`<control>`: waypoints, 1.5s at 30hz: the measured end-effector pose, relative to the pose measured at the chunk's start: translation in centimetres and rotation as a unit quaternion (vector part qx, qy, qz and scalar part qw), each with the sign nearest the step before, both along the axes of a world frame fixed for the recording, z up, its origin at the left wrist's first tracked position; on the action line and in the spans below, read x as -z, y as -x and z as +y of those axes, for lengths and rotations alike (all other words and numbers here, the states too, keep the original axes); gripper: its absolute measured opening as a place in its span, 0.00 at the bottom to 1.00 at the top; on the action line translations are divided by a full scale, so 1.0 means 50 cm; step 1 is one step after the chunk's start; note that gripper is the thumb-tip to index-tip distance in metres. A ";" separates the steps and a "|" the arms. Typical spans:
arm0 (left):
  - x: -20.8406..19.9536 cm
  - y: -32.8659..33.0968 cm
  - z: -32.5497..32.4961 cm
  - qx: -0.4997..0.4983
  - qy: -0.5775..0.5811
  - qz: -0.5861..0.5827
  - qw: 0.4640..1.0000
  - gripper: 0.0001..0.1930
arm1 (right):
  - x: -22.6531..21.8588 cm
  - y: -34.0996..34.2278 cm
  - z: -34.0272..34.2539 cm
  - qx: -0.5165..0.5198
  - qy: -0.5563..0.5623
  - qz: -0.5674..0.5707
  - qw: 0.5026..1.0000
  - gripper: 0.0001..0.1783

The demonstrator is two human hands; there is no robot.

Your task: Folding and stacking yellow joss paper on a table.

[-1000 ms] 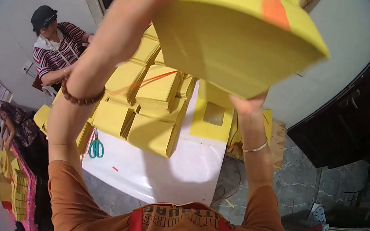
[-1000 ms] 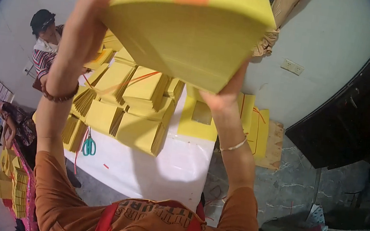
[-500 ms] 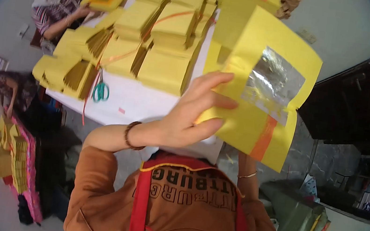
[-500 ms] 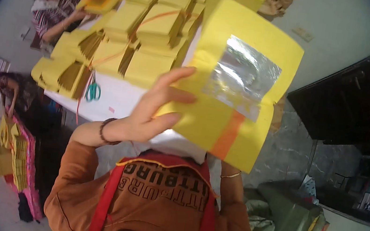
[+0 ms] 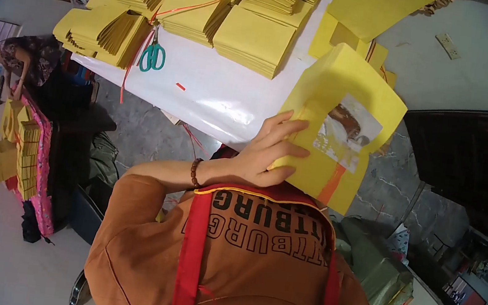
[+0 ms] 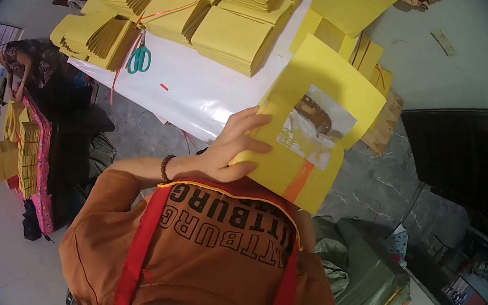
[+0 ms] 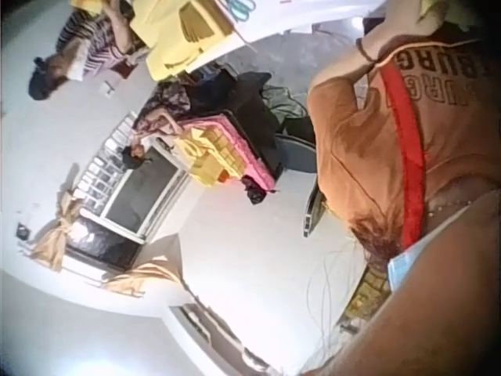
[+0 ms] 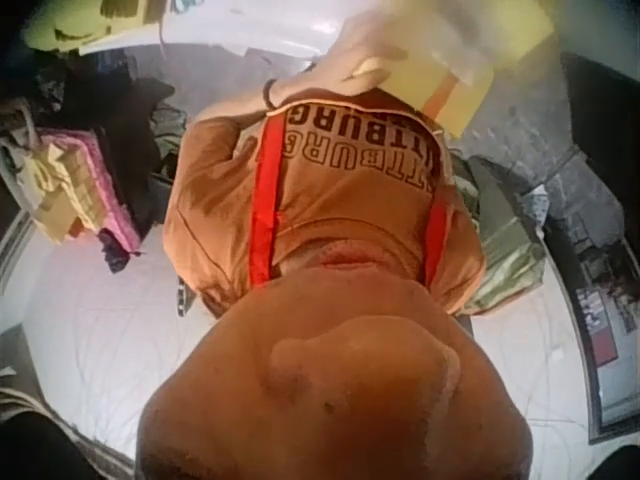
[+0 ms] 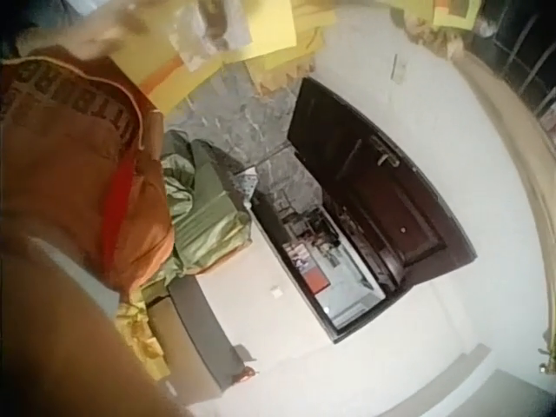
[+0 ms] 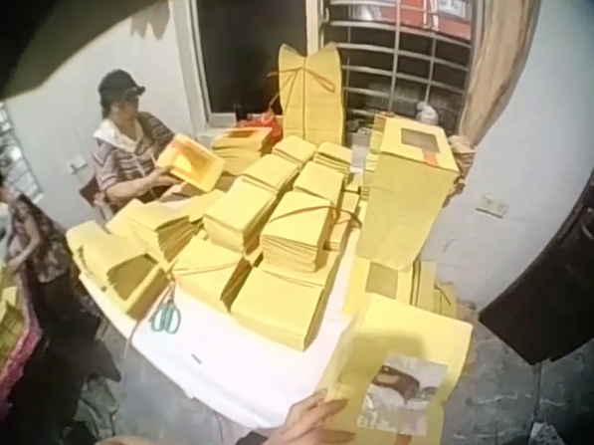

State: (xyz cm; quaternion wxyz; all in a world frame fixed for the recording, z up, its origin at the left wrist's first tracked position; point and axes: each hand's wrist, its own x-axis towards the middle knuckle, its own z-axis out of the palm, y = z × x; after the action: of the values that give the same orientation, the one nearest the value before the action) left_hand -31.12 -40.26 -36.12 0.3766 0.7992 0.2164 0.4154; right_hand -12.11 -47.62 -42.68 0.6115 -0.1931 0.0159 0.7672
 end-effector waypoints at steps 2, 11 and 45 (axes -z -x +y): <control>0.021 0.013 0.004 -0.013 -0.006 0.009 1.000 0.20 | 0.000 0.003 0.007 -0.011 -0.004 -0.006 1.000 0.29; 0.083 0.066 0.023 0.027 0.133 -0.011 0.991 0.21 | -0.011 0.044 0.142 -0.063 -0.082 -0.034 0.994 0.28; 0.207 0.020 0.076 0.065 0.617 -0.140 0.772 0.31 | 0.058 0.029 -0.108 0.102 0.048 -0.200 0.973 0.27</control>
State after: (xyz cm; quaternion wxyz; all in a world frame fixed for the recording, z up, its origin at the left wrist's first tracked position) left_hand -32.13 -36.48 -46.46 0.8408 0.3402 0.3187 0.2751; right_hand -13.57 -53.02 -45.58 0.6677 -0.3688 -0.0504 0.6447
